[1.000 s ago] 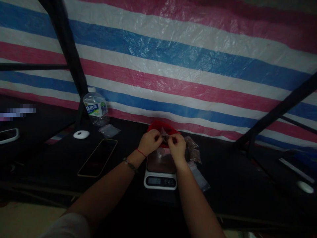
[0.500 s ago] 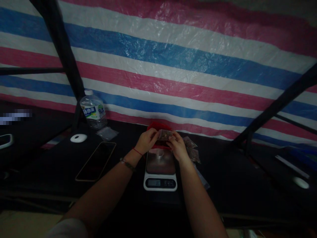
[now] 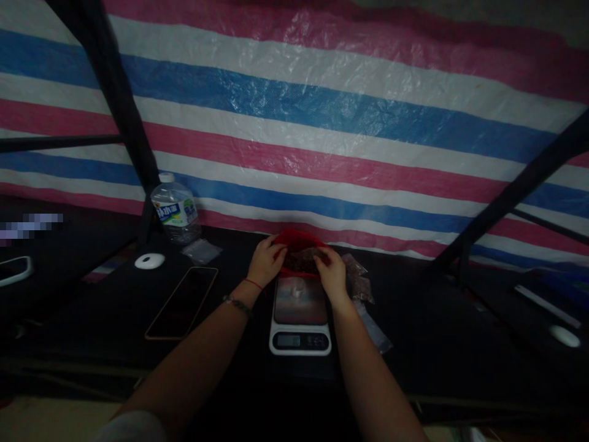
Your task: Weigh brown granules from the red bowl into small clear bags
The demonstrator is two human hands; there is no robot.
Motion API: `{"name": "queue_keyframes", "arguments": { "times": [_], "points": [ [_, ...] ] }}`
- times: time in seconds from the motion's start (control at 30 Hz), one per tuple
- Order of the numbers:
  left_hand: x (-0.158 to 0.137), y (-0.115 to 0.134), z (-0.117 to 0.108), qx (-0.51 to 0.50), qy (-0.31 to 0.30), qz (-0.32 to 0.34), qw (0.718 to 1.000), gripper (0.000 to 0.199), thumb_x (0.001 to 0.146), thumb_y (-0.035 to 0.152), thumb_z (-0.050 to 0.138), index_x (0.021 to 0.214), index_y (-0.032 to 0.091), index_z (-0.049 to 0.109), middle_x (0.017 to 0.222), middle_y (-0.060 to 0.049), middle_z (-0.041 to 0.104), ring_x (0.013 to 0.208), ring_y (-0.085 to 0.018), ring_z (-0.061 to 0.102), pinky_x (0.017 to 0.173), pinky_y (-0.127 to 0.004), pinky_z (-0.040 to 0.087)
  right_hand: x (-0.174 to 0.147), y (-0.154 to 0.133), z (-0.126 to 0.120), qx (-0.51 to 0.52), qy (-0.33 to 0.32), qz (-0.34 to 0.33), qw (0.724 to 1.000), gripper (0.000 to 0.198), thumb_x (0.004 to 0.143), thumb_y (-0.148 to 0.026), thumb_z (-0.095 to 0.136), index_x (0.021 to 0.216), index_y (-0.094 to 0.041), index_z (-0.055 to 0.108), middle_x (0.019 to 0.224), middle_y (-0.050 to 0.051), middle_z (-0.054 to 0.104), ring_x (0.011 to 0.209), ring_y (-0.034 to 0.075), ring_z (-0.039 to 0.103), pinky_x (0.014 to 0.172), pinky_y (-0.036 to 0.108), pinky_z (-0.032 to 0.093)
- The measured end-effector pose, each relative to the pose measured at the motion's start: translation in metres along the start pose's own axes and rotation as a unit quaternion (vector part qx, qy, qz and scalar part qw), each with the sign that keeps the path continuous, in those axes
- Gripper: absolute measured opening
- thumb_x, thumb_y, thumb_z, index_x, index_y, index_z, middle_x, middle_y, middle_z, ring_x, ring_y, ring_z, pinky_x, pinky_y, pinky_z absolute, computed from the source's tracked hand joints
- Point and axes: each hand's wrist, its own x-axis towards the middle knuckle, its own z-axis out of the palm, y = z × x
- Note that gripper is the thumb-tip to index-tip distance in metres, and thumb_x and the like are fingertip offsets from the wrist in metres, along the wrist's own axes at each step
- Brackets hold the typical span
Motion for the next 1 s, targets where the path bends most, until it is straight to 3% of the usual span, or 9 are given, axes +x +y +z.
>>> {"name": "queue_keyframes", "arguments": {
  "times": [0.2, 0.6, 0.77, 1.0],
  "points": [
    [-0.002, 0.006, 0.004, -0.019, -0.015, -0.004, 1.000, 0.026, 0.090, 0.029, 0.046, 0.100, 0.020, 0.068, 0.125, -0.009, 0.056, 0.118, -0.022, 0.051, 0.104, -0.043, 0.041, -0.002, -0.012, -0.002, -0.085, -0.023, -0.090, 0.992, 0.027, 0.084, -0.022, 0.050, 0.103, -0.019, 0.070, 0.104, 0.011, 0.067, 0.100, 0.023, 0.060, 0.093, 0.041, 0.046],
    [-0.007, 0.003, 0.005, -0.011, 0.015, -0.059, 0.998, 0.025, 0.086, 0.027, 0.051, 0.103, 0.017, 0.066, 0.122, -0.011, 0.054, 0.115, -0.023, 0.053, 0.103, -0.041, 0.044, 0.018, -0.021, 0.000, -0.109, -0.016, -0.104, 0.988, 0.021, 0.083, -0.022, 0.052, 0.090, -0.020, 0.073, 0.096, 0.008, 0.068, 0.092, 0.021, 0.061, 0.088, 0.035, 0.048],
    [-0.008, 0.005, 0.003, -0.017, 0.005, -0.076, 0.997, 0.031, 0.084, 0.032, 0.055, 0.110, 0.017, 0.062, 0.123, -0.011, 0.054, 0.113, -0.024, 0.054, 0.101, -0.040, 0.045, 0.033, -0.032, 0.004, -0.163, -0.104, -0.148, 0.970, 0.021, 0.083, -0.019, 0.052, 0.087, -0.021, 0.072, 0.094, 0.007, 0.068, 0.093, 0.022, 0.059, 0.090, 0.039, 0.045],
    [-0.009, 0.011, -0.001, -0.016, -0.008, -0.080, 0.997, 0.041, 0.083, 0.037, 0.055, 0.120, 0.017, 0.055, 0.124, -0.011, 0.055, 0.115, -0.024, 0.053, 0.102, -0.038, 0.044, 0.038, -0.036, 0.005, -0.206, -0.083, -0.145, 0.964, 0.021, 0.083, -0.021, 0.052, 0.089, -0.021, 0.072, 0.096, 0.008, 0.067, 0.094, 0.024, 0.057, 0.090, 0.040, 0.043]
  ]
}}
